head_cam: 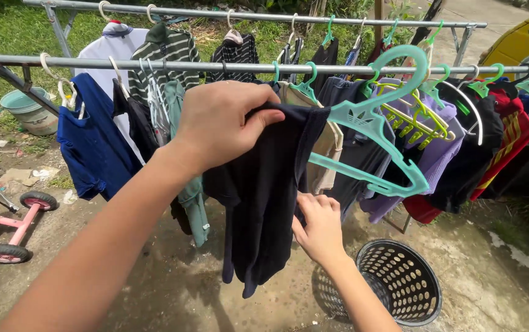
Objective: Hanging wet laundry on clothes hangers and a rack outdoors.
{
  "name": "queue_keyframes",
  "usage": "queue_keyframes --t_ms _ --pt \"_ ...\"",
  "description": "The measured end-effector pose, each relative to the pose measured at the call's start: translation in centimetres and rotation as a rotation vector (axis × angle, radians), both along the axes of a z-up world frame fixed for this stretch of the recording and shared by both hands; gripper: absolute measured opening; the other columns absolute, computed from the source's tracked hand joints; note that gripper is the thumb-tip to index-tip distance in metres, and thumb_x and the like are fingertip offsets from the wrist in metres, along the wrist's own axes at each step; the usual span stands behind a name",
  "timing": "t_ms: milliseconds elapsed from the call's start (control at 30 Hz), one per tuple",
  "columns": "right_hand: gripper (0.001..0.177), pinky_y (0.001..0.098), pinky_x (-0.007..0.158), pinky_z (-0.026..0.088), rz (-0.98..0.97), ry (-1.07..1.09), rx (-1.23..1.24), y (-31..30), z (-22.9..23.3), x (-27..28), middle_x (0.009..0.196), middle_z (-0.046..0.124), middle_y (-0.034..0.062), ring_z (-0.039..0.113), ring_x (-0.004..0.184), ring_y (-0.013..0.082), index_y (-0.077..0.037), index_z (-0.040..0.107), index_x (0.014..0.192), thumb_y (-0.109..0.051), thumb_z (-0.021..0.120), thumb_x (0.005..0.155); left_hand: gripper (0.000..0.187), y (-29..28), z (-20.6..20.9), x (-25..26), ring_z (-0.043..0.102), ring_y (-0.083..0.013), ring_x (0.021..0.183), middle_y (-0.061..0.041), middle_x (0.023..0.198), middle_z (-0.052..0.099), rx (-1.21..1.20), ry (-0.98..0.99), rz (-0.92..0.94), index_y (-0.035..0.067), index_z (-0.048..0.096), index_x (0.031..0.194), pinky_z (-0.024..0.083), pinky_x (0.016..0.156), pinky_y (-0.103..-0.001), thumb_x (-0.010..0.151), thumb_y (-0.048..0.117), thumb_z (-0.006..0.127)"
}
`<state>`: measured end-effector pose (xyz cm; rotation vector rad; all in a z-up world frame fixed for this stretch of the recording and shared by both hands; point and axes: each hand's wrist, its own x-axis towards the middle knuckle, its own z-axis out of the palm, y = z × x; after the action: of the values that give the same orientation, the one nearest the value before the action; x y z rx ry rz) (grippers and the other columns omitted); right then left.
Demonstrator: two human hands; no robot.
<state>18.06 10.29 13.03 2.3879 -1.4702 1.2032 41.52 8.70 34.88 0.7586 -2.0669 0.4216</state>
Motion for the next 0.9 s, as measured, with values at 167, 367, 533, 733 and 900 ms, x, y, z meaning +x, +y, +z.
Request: queue_keyframes --t_ms 167,367,533,733,900 --pt "0.017 0.0362 0.098 0.048 0.018 0.138 0.276 -1.9 -0.1 -1.2 0.120 0.075 -0.0020 0.066 0.105 0.0223 -0.017 0.070 0.100 -0.035 0.069 0.100 0.018 0.6 -0.9 4.6 0.064 -0.0231 0.064 -0.004 0.072 0.066 0.075 0.037 0.155 0.016 0.075 0.095 0.044 0.056 -0.037 0.095 0.034 0.076" --pt "0.031 0.0374 0.101 0.043 0.676 -0.491 0.238 -1.2 3.6 5.1 0.129 0.061 0.0155 0.058 0.115 0.0291 0.001 0.056 0.128 -0.020 0.053 0.104 0.017 1.9 -3.0 4.9 0.065 -0.0230 0.069 -0.003 0.073 0.066 0.039 0.088 0.149 0.016 0.075 0.095 0.045 0.058 -0.037 0.094 0.033 0.075" --pt "0.036 0.0342 0.088 0.048 0.534 -0.273 0.631 -4.4 -0.1 4.8 0.091 0.064 0.0150 0.060 0.087 0.0293 0.001 0.058 0.105 -0.028 0.038 0.112 0.017 2.6 -2.4 7.5 0.064 -0.0224 0.064 -0.003 0.070 0.065 0.056 0.125 0.254 0.015 0.076 0.093 0.044 0.056 -0.036 0.094 0.032 0.078" --pt "0.020 0.0391 0.070 0.050 0.445 0.044 -0.118 -3.6 5.8 -1.5 0.077 0.059 0.0099 0.061 0.073 0.0280 0.000 0.068 0.105 -0.010 0.062 0.090 0.020 2.5 -4.7 14.3 0.067 -0.0207 0.066 -0.004 0.086 0.073 0.125 0.160 0.351 0.015 0.079 0.102 0.048 0.058 -0.032 0.093 0.033 0.078" --pt "0.013 0.0374 0.068 0.046 0.424 0.148 -0.432 -3.5 10.1 -2.3 0.077 0.060 0.0074 0.059 0.071 0.0258 -0.004 0.068 0.089 -0.007 0.069 0.077 0.017 3.0 -5.2 14.7 0.069 -0.0230 0.074 -0.003 0.090 0.075 0.065 0.010 0.317 0.016 0.079 0.099 0.050 0.062 -0.033 0.093 0.031 0.077"
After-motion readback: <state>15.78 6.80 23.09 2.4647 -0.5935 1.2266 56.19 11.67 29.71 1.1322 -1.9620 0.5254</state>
